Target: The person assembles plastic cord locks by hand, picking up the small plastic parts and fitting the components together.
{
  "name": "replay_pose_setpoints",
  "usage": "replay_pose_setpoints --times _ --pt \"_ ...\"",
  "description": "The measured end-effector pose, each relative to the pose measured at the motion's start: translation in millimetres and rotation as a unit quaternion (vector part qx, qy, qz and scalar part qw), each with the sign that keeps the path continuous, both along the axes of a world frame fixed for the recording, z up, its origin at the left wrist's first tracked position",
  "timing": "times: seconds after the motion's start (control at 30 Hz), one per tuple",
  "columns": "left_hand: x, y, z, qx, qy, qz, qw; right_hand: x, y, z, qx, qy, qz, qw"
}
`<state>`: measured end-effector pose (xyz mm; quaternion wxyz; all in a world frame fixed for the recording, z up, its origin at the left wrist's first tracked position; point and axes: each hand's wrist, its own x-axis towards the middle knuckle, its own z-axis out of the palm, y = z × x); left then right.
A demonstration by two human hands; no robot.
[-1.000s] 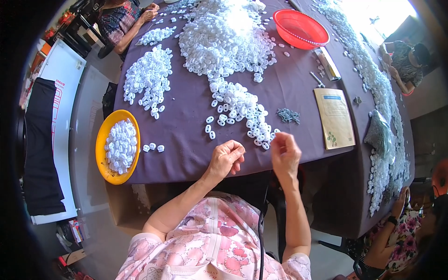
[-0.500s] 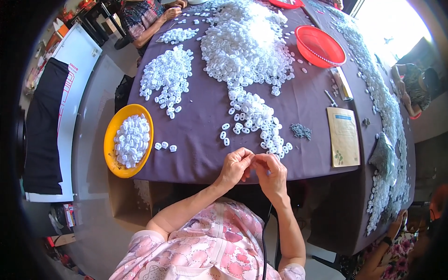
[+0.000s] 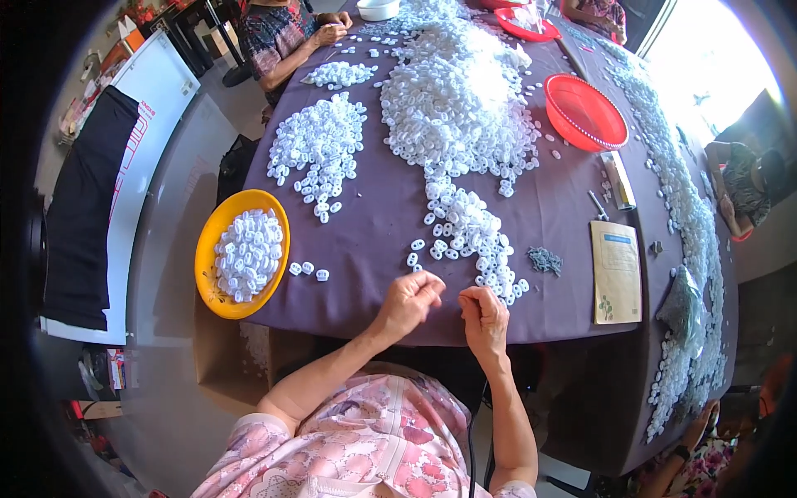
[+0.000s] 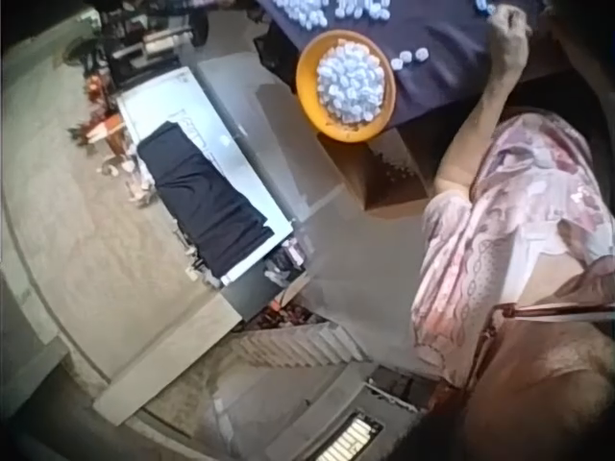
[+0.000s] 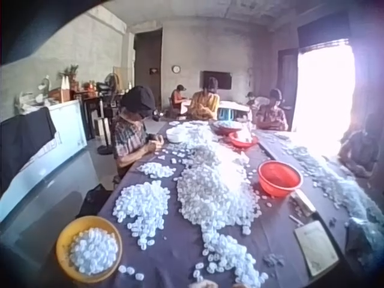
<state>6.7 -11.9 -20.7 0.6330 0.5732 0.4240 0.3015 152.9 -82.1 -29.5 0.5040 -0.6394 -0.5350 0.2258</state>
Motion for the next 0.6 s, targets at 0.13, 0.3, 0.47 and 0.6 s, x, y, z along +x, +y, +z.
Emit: replay_pose_setpoints --times 0.13,0.3,0.47,0.6 --pt "-13 37 2 0.169 0.06 0.088 0.98 -2 1 -1 -0.001 0.002 -0.005 1.0" --pt "-2 57 3 0.347 0.207 0.091 0.91 -3 2 2 0.006 -0.039 -0.013 0.999" --pt "19 58 -5 0.367 0.272 0.068 0.887 -6 1 0 0.048 -0.064 -0.012 0.997" --pt "19 58 -10 0.402 0.288 0.059 0.867 -8 1 4 0.03 -0.053 -0.015 0.998"
